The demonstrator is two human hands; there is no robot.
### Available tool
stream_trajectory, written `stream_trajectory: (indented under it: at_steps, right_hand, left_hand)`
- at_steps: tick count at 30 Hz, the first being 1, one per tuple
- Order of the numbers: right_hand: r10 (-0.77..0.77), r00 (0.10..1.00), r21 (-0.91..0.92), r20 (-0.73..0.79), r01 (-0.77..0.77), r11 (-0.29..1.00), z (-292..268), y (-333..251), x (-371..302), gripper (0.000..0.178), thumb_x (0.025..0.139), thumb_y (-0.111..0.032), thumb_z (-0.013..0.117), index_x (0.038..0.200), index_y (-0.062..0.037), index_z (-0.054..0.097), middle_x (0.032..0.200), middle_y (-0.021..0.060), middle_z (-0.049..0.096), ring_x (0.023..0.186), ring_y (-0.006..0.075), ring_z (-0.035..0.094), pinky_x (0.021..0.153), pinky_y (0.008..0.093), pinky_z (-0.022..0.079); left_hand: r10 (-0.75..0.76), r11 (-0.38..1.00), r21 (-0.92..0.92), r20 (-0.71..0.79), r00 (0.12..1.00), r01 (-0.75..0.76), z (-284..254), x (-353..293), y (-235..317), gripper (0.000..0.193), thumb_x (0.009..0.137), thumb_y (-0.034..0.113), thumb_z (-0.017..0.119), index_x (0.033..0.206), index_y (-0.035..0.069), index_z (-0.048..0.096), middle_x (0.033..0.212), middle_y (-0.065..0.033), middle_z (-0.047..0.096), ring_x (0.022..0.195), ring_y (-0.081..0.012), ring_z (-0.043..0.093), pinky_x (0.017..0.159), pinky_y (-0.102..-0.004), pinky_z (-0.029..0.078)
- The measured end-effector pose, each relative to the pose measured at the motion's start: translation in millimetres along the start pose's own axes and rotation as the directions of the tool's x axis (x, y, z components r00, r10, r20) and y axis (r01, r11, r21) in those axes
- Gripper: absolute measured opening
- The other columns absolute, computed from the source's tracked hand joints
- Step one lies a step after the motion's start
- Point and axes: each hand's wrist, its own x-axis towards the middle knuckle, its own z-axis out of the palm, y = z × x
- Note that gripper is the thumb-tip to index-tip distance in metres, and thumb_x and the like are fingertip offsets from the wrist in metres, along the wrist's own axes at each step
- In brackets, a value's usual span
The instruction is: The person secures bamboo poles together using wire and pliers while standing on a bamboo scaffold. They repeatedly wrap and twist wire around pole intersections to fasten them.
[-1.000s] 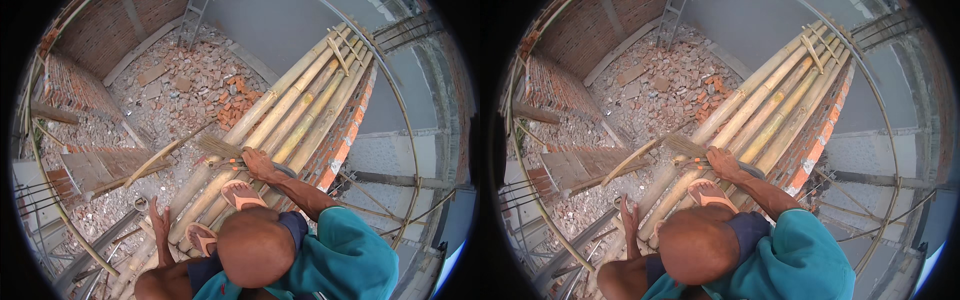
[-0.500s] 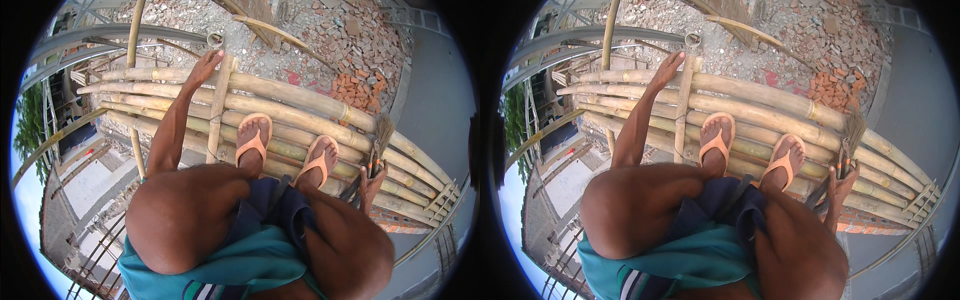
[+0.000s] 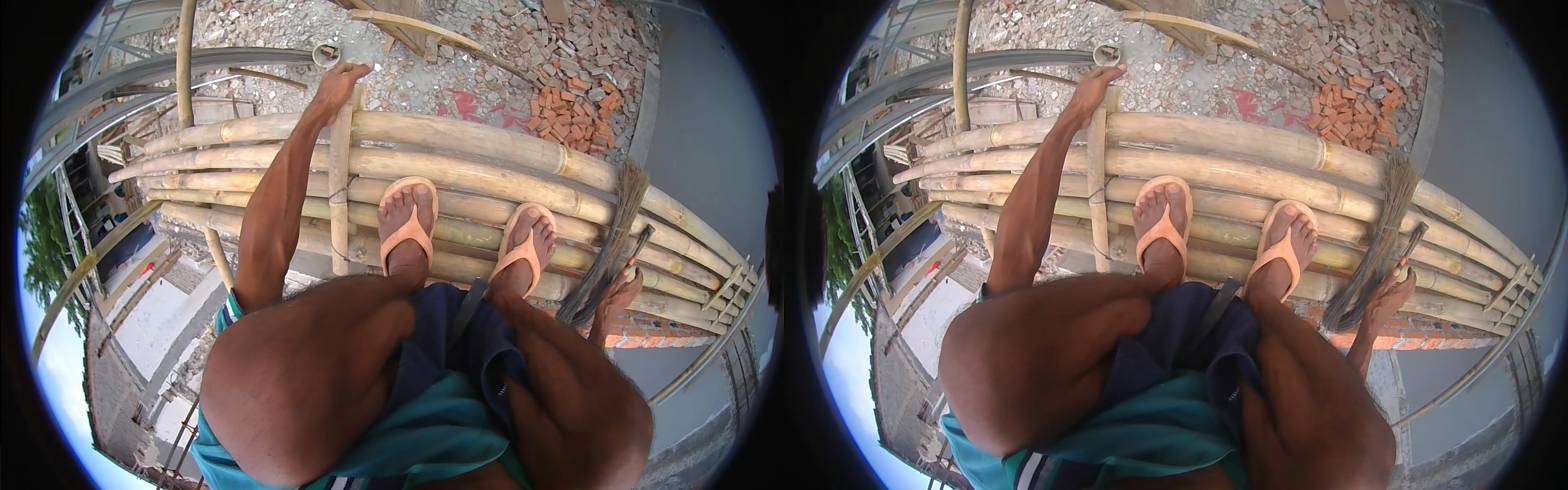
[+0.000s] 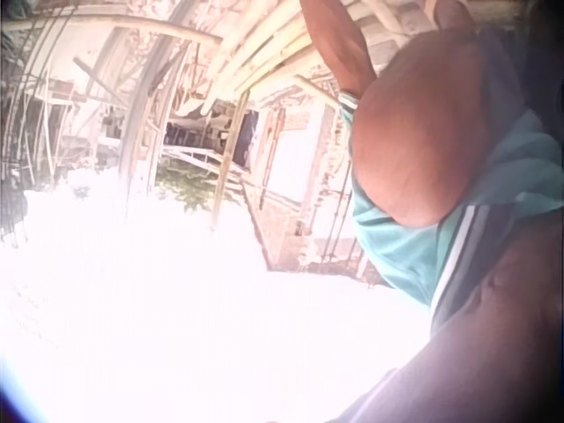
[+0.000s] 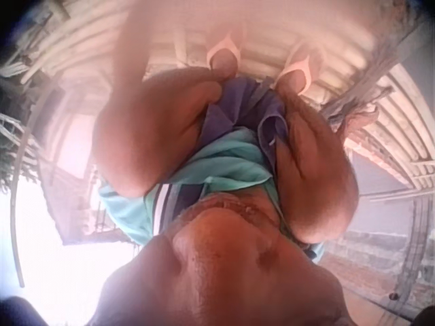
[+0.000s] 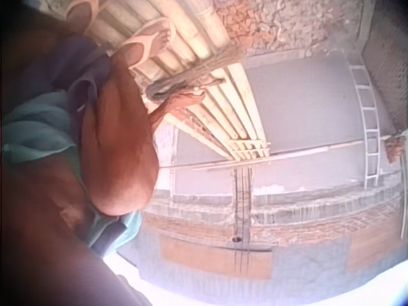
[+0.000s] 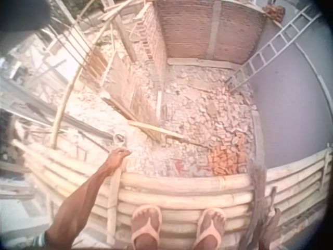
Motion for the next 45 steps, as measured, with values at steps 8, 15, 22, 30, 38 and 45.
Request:
stream_trajectory:
  at_steps: [8, 15, 22, 30, 38, 45]
  right_hand:
    - [0.173, 0.982, -0.003, 0.082, -0.173, 0.985, -26.2, -67.3, -32.1, 0.044, 0.099, -0.033, 0.066, 0.119, 0.0054, 0.058, 0.103, 0.0229, 0.065, 0.091, 0.0396, 0.063, 0.083, 0.0520, 0.051]
    - [0.591, 0.728, 0.065, 0.349, -0.647, 0.759, -71.4, -58.5, -97.0, 0.047, 0.102, -0.030, 0.065, 0.134, 0.0037, 0.058, 0.124, 0.0269, 0.062, 0.112, 0.0423, 0.060, 0.097, 0.0497, 0.048]
    - [0.853, 0.103, 0.227, 0.511, -0.974, -0.018, -100.2, -61.1, -131.7, 0.037, 0.097, -0.032, 0.075, 0.100, 0.0047, 0.075, 0.081, 0.0081, 0.073, 0.074, 0.0143, 0.067, 0.068, 0.0324, 0.054]
    - [0.925, 0.244, 0.132, 0.293, -0.968, 0.214, -113.6, -74.6, -129.6, 0.037, 0.097, -0.032, 0.075, 0.094, 0.0052, 0.076, 0.074, 0.0090, 0.071, 0.066, 0.0127, 0.067, 0.057, 0.0309, 0.052]
    - [0.884, 0.035, 0.260, 0.466, -0.960, -0.099, -134.9, -62.0, -126.4, 0.039, 0.098, -0.031, 0.074, 0.109, 0.0065, 0.072, 0.087, 0.0091, 0.072, 0.070, 0.0136, 0.068, 0.058, 0.0281, 0.054]
    - [0.863, 0.050, 0.055, 0.502, -0.998, 0.025, -113.5, -61.8, -129.3, 0.036, 0.097, -0.025, 0.074, 0.111, 0.0086, 0.071, 0.092, 0.0113, 0.074, 0.070, 0.0142, 0.068, 0.056, 0.0297, 0.053]
  left_hand:
    - [0.032, 0.998, -0.041, -0.151, 0.988, -0.039, -6.9, 38.8, -43.3, 0.033, 0.099, 0.037, 0.065, 0.112, 0.007, 0.064, 0.095, -0.0032, 0.061, 0.085, -0.0138, 0.054, 0.079, -0.0317, 0.046]
    - [-0.066, 0.966, -0.247, 0.052, 0.996, 0.077, -23.0, 57.2, -58.6, 0.059, 0.100, 0.047, 0.061, 0.139, 0.002, 0.060, 0.139, -0.0132, 0.059, 0.126, -0.0240, 0.054, 0.108, -0.0386, 0.041]
    - [-0.033, 0.973, -0.224, 0.072, 0.997, 0.049, -19.2, 54.0, -54.0, 0.065, 0.100, 0.051, 0.058, 0.144, 0.002, 0.054, 0.120, -0.0155, 0.065, 0.100, -0.0281, 0.068, 0.088, -0.0426, 0.055]
    - [-0.082, 0.978, -0.184, 0.066, 0.994, 0.093, -21.3, 52.0, -51.8, 0.065, 0.102, 0.055, 0.054, 0.142, 0.004, 0.054, 0.107, -0.0161, 0.066, 0.093, -0.0285, 0.068, 0.082, -0.0424, 0.056]
    - [-0.031, 0.988, -0.152, 0.073, 0.997, 0.042, -22.6, 44.0, -48.9, 0.064, 0.103, 0.055, 0.053, 0.139, 0.003, 0.056, 0.103, -0.0158, 0.065, 0.091, -0.0279, 0.068, 0.080, -0.0409, 0.055]
    - [-0.048, 0.985, -0.164, 0.030, 0.998, 0.053, -19.1, 38.7, -42.0, 0.065, 0.102, 0.055, 0.054, 0.137, 0.000, 0.058, 0.104, -0.0157, 0.067, 0.090, -0.0257, 0.067, 0.082, -0.0394, 0.054]
